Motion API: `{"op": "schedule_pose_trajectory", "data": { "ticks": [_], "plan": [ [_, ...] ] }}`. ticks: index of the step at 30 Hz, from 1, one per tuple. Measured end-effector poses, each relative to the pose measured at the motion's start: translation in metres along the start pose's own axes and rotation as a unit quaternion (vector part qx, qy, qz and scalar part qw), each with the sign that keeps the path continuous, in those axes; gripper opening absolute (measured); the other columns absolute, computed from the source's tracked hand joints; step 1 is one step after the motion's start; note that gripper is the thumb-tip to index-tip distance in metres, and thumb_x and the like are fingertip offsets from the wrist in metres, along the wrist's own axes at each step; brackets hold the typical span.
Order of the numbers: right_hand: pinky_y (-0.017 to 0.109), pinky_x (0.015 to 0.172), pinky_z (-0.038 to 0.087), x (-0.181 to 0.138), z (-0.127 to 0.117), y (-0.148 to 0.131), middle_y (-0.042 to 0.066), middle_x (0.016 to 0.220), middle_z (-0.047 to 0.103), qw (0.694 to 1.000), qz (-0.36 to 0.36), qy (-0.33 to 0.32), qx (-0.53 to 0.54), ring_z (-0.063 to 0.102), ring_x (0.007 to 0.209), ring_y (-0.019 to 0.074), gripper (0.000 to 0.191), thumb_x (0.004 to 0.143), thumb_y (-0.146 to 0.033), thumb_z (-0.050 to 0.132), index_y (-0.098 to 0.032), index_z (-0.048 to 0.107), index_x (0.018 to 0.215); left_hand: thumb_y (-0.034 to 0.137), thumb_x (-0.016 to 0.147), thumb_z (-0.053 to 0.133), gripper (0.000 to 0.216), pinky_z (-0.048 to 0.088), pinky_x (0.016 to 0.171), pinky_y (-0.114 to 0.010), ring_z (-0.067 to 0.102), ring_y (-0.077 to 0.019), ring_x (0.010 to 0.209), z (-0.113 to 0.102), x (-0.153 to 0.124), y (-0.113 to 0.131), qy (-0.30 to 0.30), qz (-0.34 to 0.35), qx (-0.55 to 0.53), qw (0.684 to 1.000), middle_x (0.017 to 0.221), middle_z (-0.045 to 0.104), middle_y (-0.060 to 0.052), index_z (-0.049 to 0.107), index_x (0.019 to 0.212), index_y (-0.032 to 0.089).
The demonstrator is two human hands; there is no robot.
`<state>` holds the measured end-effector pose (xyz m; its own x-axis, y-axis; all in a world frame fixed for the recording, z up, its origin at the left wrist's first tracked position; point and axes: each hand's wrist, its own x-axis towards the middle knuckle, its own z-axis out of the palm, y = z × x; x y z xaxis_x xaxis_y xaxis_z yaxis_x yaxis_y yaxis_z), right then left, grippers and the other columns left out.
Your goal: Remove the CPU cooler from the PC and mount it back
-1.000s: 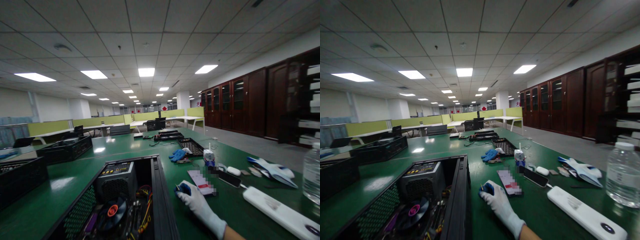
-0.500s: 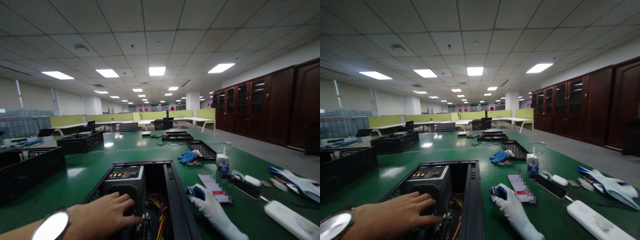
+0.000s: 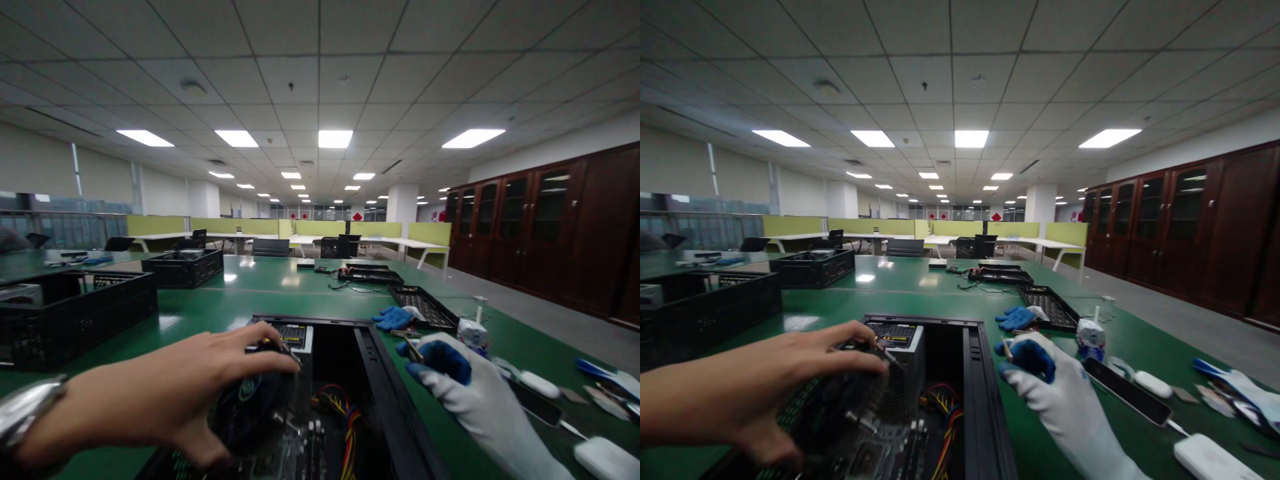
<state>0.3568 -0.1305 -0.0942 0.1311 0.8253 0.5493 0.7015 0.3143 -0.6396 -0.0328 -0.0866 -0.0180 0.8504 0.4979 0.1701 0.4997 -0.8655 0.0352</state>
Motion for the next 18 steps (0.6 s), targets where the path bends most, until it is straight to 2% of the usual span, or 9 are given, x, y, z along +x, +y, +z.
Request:
{"op": "schedule_pose_trajectory", "data": {
  "ticks": [3, 5, 7, 10, 13, 15, 18],
  "plan": [
    [0.026, 0.066, 0.046, 0.01, 0.018, -0.071, -0.002, 0.081, 0.072, 0.981, -0.138, -0.128, -0.04, 0.065, 0.074, 0.0183, 0.018, 0.079, -0.04, 0.076, -0.025, 0.071, 0.088, 0.041, 0.07, 0.084, 0.09, 0.048, 0.108, -0.044, 0.051, -0.0316, 0.132, -0.019, -0.031, -0.006, 0.119, -0.011, -0.01, 0.993, 0.152, 0.042, 0.0, 0.039, 0.148, 0.041],
    [0.027, 0.069, 0.047, 0.019, 0.05, -0.106, -0.002, 0.08, 0.072, 0.938, -0.232, -0.225, -0.124, 0.066, 0.076, 0.0192, 0.022, 0.07, -0.037, 0.086, -0.024, 0.072, 0.081, 0.042, 0.071, 0.084, 0.089, 0.047, 0.109, -0.046, 0.046, -0.033, 0.136, -0.025, -0.046, -0.007, 0.224, -0.032, -0.027, 0.974, 0.151, 0.043, 0.001, 0.039, 0.147, 0.039],
    [0.029, 0.066, 0.049, 0.025, 0.096, -0.125, -0.002, 0.069, 0.07, 0.892, -0.246, -0.299, -0.235, 0.067, 0.068, 0.0204, 0.028, 0.059, -0.037, 0.091, -0.024, 0.073, 0.077, 0.044, 0.073, 0.083, 0.087, 0.051, 0.106, -0.045, 0.045, -0.033, 0.136, -0.026, -0.056, -0.005, 0.312, -0.053, -0.062, 0.947, 0.151, 0.043, 0.001, 0.037, 0.146, 0.038],
    [0.034, 0.064, 0.054, 0.029, 0.169, -0.128, 0.004, 0.068, 0.071, 0.799, -0.264, -0.405, -0.359, 0.069, 0.066, 0.0239, 0.035, 0.052, -0.042, 0.093, -0.021, 0.072, 0.07, 0.048, 0.075, 0.082, 0.087, 0.053, 0.104, -0.044, 0.047, -0.0324, 0.134, -0.023, -0.062, -0.003, 0.36, -0.056, -0.087, 0.927, 0.151, 0.043, 0.001, 0.035, 0.147, 0.038],
    [0.038, 0.065, 0.058, 0.024, 0.22, -0.119, 0.011, 0.075, 0.074, 0.745, -0.301, -0.439, -0.402, 0.073, 0.072, 0.0287, 0.037, 0.059, -0.047, 0.088, -0.018, 0.073, 0.074, 0.049, 0.072, 0.083, 0.088, 0.051, 0.106, -0.045, 0.048, -0.033, 0.134, -0.017, -0.065, -0.003, 0.364, -0.048, -0.058, 0.928, 0.15, 0.044, -0.001, 0.037, 0.147, 0.039],
    [0.041, 0.065, 0.059, 0.017, 0.234, -0.114, 0.015, 0.08, 0.075, 0.717, -0.315, -0.448, -0.431, 0.074, 0.076, 0.031, 0.033, 0.067, -0.043, 0.084, -0.016, 0.074, 0.082, 0.049, 0.072, 0.083, 0.087, 0.051, 0.106, -0.045, 0.047, -0.0332, 0.134, -0.012, -0.067, -0.002, 0.371, -0.053, -0.046, 0.926, 0.148, 0.045, -0.002, 0.039, 0.146, 0.039],
    [0.044, 0.065, 0.061, 0.006, 0.238, -0.108, 0.018, 0.085, 0.076, 0.688, -0.32, -0.449, -0.472, 0.075, 0.081, 0.0343, 0.031, 0.073, -0.038, 0.079, -0.015, 0.074, 0.091, 0.043, 0.074, 0.082, 0.083, 0.05, 0.107, -0.045, 0.046, -0.0327, 0.134, -0.006, -0.07, 0.005, 0.38, -0.07, -0.06, 0.92, 0.147, 0.043, -0.003, 0.039, 0.145, 0.038]
  ]
}}
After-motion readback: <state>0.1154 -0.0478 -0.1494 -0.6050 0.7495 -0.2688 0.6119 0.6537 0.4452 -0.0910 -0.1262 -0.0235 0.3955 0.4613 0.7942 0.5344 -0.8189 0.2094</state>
